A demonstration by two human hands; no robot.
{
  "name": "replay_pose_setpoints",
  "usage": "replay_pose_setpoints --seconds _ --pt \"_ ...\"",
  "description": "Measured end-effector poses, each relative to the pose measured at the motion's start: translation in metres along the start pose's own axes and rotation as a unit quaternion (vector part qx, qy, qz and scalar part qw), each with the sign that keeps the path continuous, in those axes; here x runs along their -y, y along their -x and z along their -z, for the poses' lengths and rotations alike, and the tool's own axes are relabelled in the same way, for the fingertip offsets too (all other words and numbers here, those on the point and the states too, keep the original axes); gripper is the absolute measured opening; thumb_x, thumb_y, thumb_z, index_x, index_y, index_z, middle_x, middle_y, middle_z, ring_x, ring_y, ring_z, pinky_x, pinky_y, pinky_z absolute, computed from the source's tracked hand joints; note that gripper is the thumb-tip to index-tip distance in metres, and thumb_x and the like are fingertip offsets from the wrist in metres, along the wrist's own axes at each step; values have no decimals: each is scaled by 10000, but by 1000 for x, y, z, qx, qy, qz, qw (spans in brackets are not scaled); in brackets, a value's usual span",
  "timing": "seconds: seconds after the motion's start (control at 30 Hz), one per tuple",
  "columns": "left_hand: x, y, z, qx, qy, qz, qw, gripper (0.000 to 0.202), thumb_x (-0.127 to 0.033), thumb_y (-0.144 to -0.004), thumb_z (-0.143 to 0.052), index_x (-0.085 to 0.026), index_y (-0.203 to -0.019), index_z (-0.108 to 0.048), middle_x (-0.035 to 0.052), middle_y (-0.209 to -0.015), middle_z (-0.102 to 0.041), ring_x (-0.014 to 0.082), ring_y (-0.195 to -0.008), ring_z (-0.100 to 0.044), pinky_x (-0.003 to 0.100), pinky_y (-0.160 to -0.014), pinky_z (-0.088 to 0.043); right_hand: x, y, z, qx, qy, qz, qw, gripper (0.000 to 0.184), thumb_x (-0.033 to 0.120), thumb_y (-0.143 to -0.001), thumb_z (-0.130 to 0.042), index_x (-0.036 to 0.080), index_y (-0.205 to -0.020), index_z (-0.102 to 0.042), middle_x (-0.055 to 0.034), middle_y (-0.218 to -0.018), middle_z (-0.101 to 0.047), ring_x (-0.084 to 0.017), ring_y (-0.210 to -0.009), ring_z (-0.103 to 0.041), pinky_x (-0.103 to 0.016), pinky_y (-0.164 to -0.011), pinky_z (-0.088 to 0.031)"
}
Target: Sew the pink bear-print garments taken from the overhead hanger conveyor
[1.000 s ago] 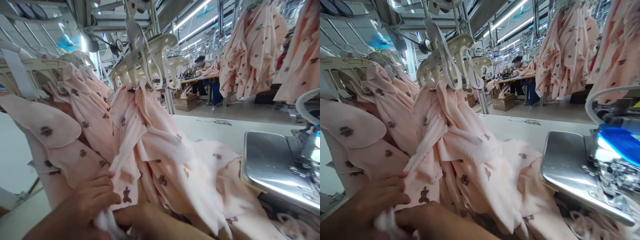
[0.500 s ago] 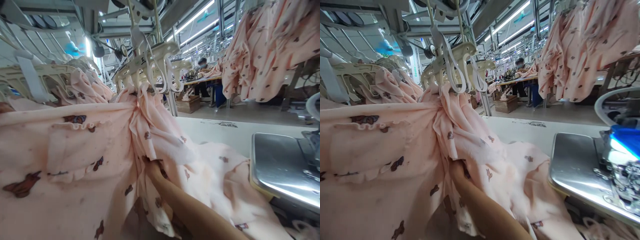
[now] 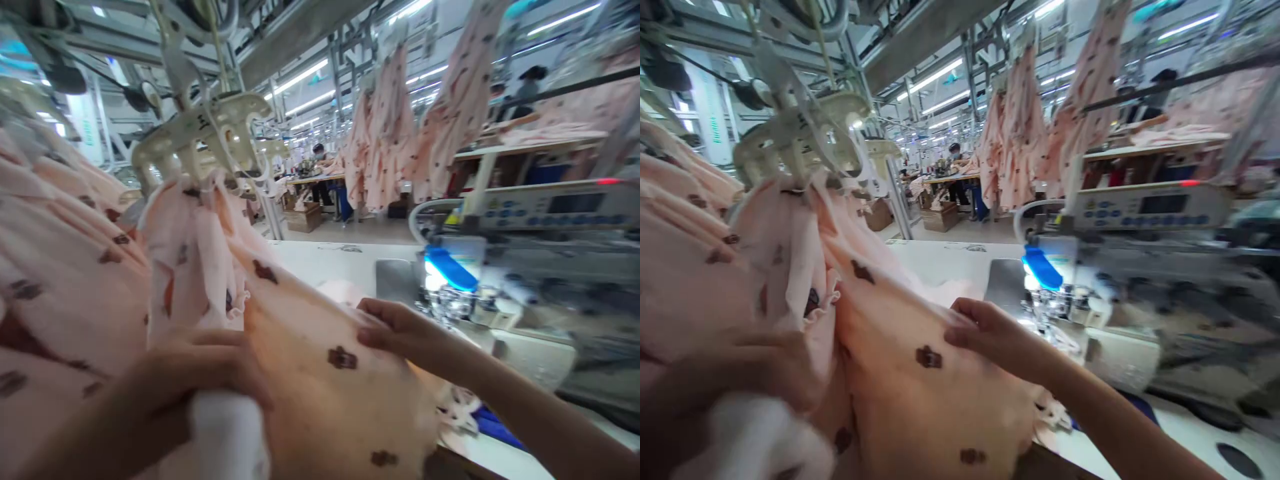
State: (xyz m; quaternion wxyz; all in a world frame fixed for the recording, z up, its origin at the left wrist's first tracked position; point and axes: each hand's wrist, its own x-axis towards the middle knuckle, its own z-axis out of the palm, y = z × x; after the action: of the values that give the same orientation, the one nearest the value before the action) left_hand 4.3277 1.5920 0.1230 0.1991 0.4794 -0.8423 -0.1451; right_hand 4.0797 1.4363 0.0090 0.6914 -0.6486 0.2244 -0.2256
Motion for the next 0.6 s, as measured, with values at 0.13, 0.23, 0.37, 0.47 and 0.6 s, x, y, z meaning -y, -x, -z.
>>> replay_pose_setpoints --seconds 0.13,0.23,0.37,0.47,0.6 --pt "3 -59 -44 45 -12 -55 997 125 -187 -894 -470 -233 -890 -587 -28 -915 -615 90 -844 -565 177 -726 -407 -26 19 7 -24 59 -2 998 441 564 -746 -663 158 -769 -491 24 -685 -427 -119 -605 -399 -182 -489 -297" --pt "11 -86 -95 -12 -110 -119 987 64 -161 -851 -533 -201 -807 -556 -8 -1228 -536 168 -1114 -481 283 -923 -359 -41 44 6 -91 51 36 994 370 507 -812 -596 165 -731 -482 18 -700 -395 -131 -649 -377 -199 -538 -304" --pt "16 -122 -158 -77 -206 -151 964 105 -116 -828 -526 -191 -759 -500 -10 -894 -621 172 -786 -531 342 -752 -370 -49 72 17 -191 22 23 981 343 460 -745 -617 171 -671 -448 31 -636 -383 -118 -582 -350 -195 -482 -256" --pt "12 -150 -180 -71 -222 -128 964 130 -101 -815 -475 -201 -733 -471 -15 -726 -547 188 -700 -473 346 -692 -354 -58 78 36 -319 38 14 947 324 433 -687 -648 178 -663 -450 44 -596 -405 -114 -547 -372 -192 -478 -277" --pt "27 -177 -185 -44 -198 -88 975 125 -95 -782 -450 -192 -838 -506 12 -981 -574 205 -883 -488 371 -800 -379 -79 67 52 -450 94 33 887 299 479 -743 -547 187 -768 -485 24 -591 -479 -150 -534 -454 -211 -464 -324"
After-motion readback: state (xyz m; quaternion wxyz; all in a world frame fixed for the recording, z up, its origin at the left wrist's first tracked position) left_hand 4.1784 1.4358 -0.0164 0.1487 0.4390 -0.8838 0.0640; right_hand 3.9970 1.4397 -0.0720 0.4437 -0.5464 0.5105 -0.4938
